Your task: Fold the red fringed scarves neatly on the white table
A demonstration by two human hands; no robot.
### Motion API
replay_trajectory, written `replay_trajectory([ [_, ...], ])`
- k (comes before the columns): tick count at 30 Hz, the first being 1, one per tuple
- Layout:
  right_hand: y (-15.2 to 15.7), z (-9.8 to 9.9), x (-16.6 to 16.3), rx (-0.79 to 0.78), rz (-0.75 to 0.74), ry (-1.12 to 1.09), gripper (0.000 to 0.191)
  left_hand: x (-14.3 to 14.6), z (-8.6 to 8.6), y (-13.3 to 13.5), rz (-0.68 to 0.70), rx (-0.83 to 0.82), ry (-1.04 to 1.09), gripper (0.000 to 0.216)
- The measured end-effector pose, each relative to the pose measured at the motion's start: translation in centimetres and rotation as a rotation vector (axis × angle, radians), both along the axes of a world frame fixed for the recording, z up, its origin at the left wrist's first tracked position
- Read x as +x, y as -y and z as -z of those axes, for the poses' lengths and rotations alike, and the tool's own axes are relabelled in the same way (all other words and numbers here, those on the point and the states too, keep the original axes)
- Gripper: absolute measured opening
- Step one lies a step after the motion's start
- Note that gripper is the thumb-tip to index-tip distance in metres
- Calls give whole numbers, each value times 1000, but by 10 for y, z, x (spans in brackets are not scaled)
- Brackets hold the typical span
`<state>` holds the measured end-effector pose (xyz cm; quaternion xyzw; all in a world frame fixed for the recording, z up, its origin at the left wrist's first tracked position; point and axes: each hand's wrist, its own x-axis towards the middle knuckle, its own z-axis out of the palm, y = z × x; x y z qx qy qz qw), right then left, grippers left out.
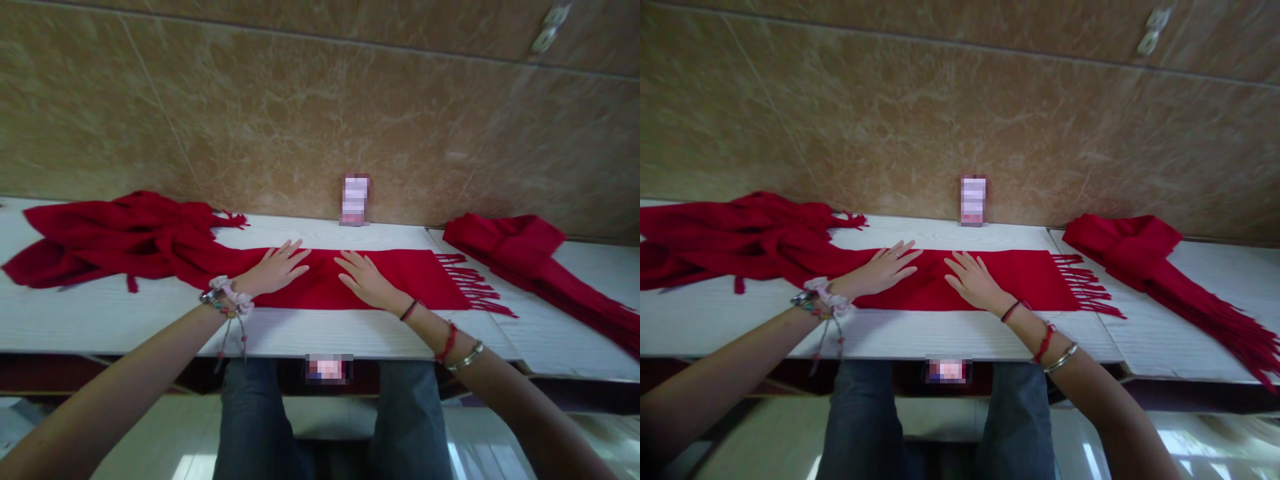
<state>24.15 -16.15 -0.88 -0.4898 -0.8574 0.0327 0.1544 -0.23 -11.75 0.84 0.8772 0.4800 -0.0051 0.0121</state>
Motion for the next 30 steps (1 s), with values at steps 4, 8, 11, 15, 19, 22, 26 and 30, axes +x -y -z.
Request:
replay_trajectory([
  [4,-18,2,-14,-77,64,156,54,11,17,-14,-41,-4,21,53],
  [8,-18,8,-8,-86,120,247,55,10,29,-16,-59,6,7,54],
  [11,-15,11,14,-97,196,282,56,9,31,-16,-69,2,10,54],
  [15,-13,15,50,-64,308,320,56,9,32,-17,-54,26,22,54],
  [19,-17,11,59,-19,320,348,56,9,34,-19,-46,55,27,54],
  [22,-24,1,36,31,266,287,55,8,36,-20,-50,58,23,54],
  [26,-32,-3,-11,3,157,211,54,7,38,-22,-50,55,23,54],
  [30,-37,5,-25,-106,119,239,53,6,36,-22,-60,40,29,54],
])
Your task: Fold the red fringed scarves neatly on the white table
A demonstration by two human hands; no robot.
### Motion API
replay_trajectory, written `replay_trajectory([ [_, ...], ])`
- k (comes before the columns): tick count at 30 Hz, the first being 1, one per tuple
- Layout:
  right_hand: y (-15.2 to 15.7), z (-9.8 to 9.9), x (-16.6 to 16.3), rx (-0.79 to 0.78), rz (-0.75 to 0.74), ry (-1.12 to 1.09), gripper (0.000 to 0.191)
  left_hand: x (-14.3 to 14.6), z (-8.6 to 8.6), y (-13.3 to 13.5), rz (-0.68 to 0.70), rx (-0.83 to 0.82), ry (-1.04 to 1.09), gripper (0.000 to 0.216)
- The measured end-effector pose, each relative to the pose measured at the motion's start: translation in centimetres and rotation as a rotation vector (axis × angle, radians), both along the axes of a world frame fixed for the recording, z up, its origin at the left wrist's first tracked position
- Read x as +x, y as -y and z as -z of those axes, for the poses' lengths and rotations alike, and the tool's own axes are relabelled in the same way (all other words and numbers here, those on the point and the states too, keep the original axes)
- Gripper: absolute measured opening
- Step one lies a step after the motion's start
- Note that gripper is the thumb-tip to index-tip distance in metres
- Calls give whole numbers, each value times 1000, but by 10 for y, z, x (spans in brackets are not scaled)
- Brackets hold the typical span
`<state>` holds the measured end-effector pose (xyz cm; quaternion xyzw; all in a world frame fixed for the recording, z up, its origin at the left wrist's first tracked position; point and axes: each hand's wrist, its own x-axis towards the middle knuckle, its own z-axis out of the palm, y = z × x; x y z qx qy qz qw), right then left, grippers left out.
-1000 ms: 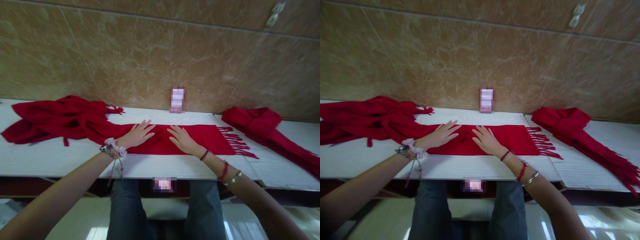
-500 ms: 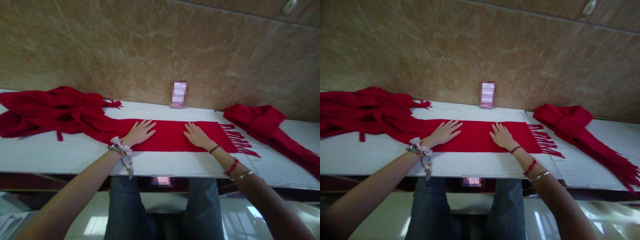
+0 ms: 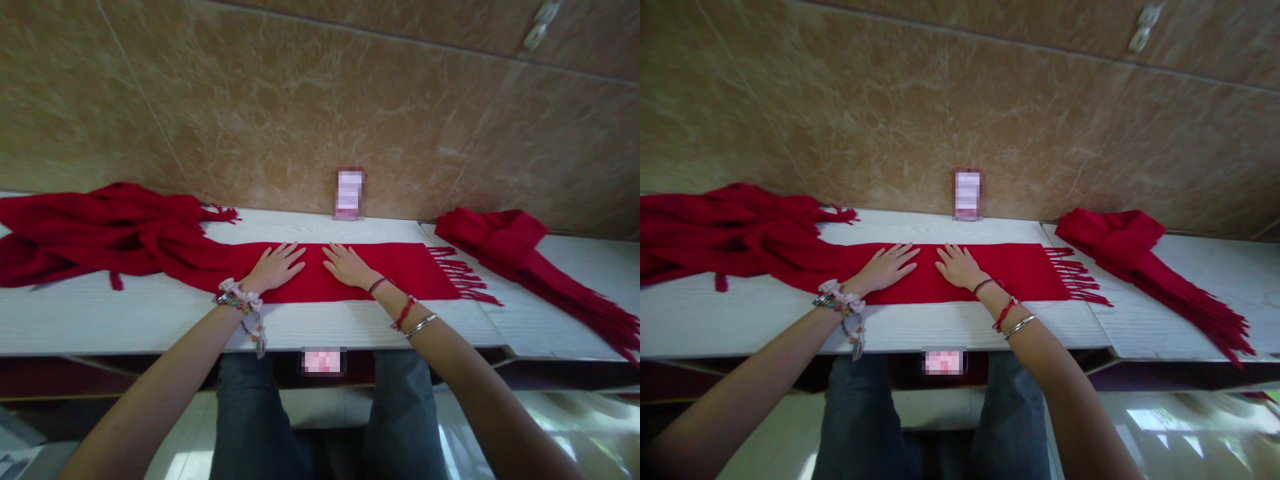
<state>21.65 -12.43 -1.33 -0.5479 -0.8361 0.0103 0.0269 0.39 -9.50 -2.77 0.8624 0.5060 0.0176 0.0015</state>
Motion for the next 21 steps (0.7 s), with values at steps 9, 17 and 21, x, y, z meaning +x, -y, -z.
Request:
replay_trajectory([
  [9,-2,7,102,27,211,125,52,1,-3,2,16,-13,21,55],
  [17,10,17,197,118,413,68,50,1,-3,2,21,4,16,55],
  [21,9,5,196,192,463,57,54,1,-3,3,24,5,14,55],
])
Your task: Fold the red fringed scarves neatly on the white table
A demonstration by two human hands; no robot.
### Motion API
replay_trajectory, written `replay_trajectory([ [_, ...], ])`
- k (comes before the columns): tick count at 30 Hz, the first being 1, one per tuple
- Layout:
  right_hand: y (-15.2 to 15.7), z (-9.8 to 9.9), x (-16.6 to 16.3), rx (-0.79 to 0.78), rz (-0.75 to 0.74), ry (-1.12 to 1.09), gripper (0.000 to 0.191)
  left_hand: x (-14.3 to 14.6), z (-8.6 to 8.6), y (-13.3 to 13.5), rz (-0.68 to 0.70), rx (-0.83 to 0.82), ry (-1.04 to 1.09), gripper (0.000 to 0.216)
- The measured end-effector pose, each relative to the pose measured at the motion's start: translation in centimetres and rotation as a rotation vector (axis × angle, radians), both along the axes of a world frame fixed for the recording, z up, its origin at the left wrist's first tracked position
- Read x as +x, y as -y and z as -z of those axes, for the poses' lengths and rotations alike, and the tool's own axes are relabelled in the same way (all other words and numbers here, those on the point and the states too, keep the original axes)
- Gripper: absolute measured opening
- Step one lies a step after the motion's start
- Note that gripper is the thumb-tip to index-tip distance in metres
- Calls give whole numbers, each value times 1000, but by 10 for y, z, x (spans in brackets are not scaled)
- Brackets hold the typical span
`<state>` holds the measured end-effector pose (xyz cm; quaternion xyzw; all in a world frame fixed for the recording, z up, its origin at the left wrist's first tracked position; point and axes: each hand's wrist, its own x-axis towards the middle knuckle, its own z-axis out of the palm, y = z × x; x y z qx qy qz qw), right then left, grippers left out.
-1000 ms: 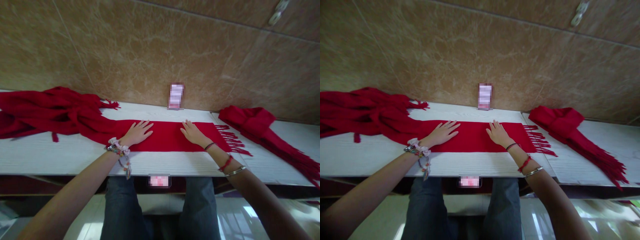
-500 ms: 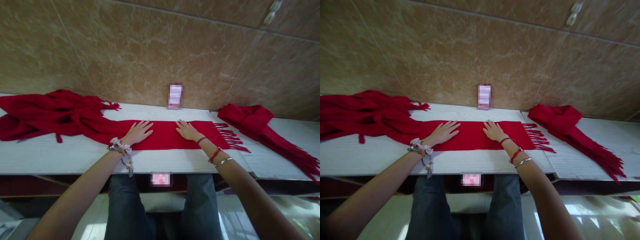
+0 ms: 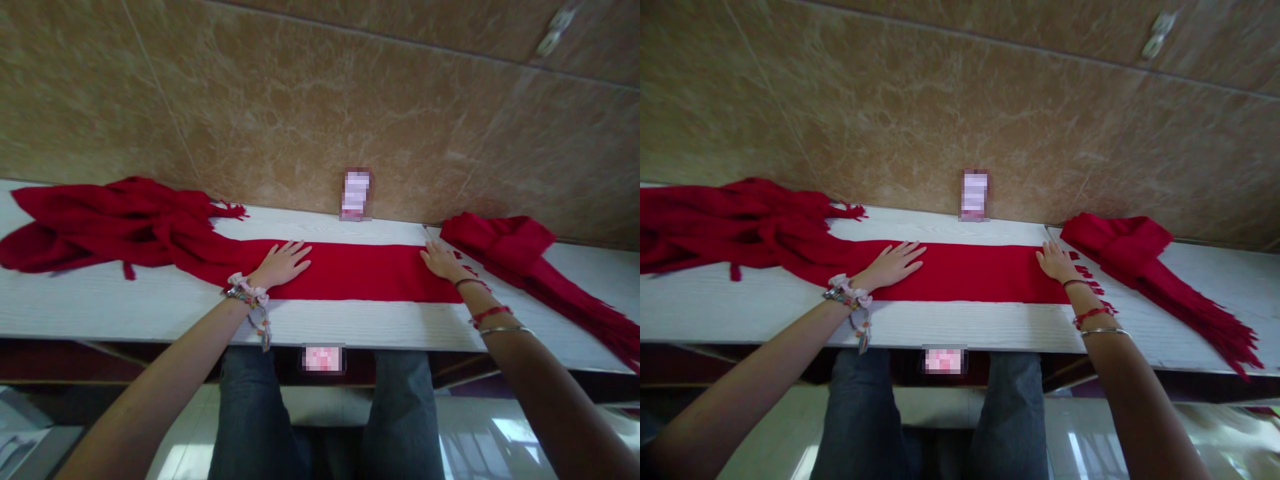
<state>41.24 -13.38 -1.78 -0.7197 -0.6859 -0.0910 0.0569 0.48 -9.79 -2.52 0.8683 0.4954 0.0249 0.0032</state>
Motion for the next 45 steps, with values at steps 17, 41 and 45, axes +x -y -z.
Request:
replay_trajectory([
  [17,5,7,-121,-170,-357,-17,55,0,-2,2,-13,-15,-14,54],
  [41,38,2,-181,-158,-605,-29,54,2,-5,4,-12,-8,-40,54],
  [45,41,4,-129,-189,-487,34,52,1,-3,3,-7,-14,-28,54],
])
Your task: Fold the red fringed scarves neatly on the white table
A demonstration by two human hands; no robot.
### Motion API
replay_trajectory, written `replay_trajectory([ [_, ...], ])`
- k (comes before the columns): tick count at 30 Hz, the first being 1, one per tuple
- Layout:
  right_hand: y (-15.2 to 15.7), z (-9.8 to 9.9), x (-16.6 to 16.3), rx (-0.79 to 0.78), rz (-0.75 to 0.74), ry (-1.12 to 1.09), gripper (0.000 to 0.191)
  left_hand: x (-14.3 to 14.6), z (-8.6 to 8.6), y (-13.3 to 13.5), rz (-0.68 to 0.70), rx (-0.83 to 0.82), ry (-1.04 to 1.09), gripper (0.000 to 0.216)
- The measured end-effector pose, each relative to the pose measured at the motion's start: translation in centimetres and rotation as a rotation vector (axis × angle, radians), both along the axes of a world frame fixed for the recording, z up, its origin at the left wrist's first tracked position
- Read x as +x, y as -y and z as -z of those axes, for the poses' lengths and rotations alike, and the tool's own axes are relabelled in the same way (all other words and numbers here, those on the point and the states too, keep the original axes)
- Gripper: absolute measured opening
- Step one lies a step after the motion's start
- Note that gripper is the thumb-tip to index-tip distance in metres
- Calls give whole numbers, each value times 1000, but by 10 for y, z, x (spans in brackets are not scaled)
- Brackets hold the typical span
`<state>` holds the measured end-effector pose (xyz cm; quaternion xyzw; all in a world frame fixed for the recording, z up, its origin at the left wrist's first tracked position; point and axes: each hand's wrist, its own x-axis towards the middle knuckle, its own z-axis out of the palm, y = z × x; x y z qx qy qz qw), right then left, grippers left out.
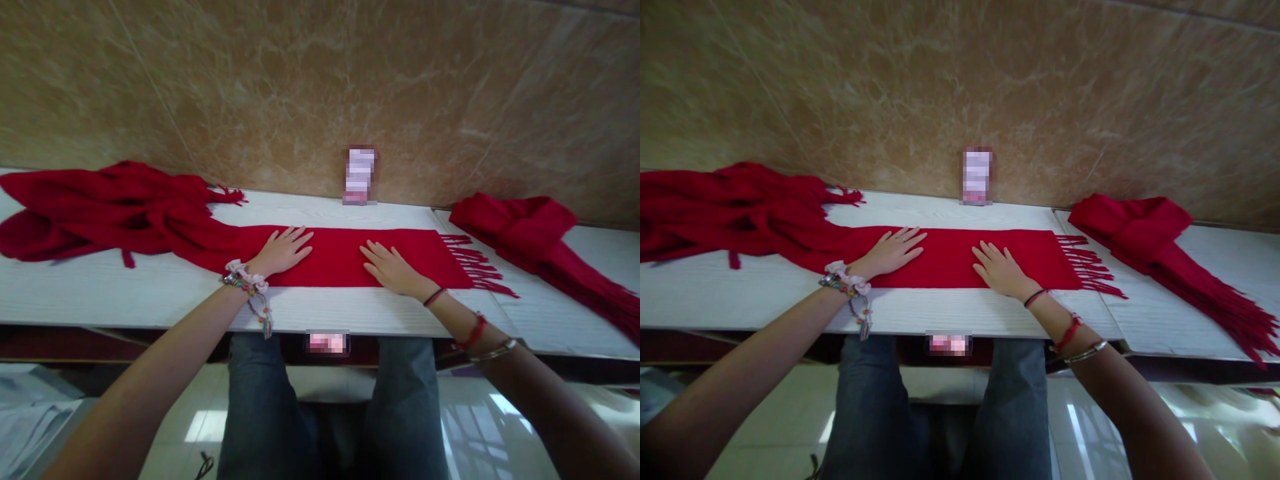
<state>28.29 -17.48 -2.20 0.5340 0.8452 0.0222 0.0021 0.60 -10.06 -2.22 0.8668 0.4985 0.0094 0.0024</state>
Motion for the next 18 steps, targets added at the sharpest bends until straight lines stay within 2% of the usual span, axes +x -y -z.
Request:
replay_trajectory([
  [5,8,7,81,42,253,29,50,-1,2,-1,5,8,14,54],
  [8,14,10,114,87,311,49,49,0,3,-2,5,17,7,54],
  [10,14,7,122,128,316,82,49,0,3,-2,2,22,1,53],
  [13,6,-4,102,197,317,101,50,0,3,-2,0,22,-7,53],
  [15,-4,-12,68,211,260,74,50,1,2,-2,2,23,-15,53],
  [18,-23,-17,9,146,117,-8,51,1,2,-1,0,25,-27,53],
])
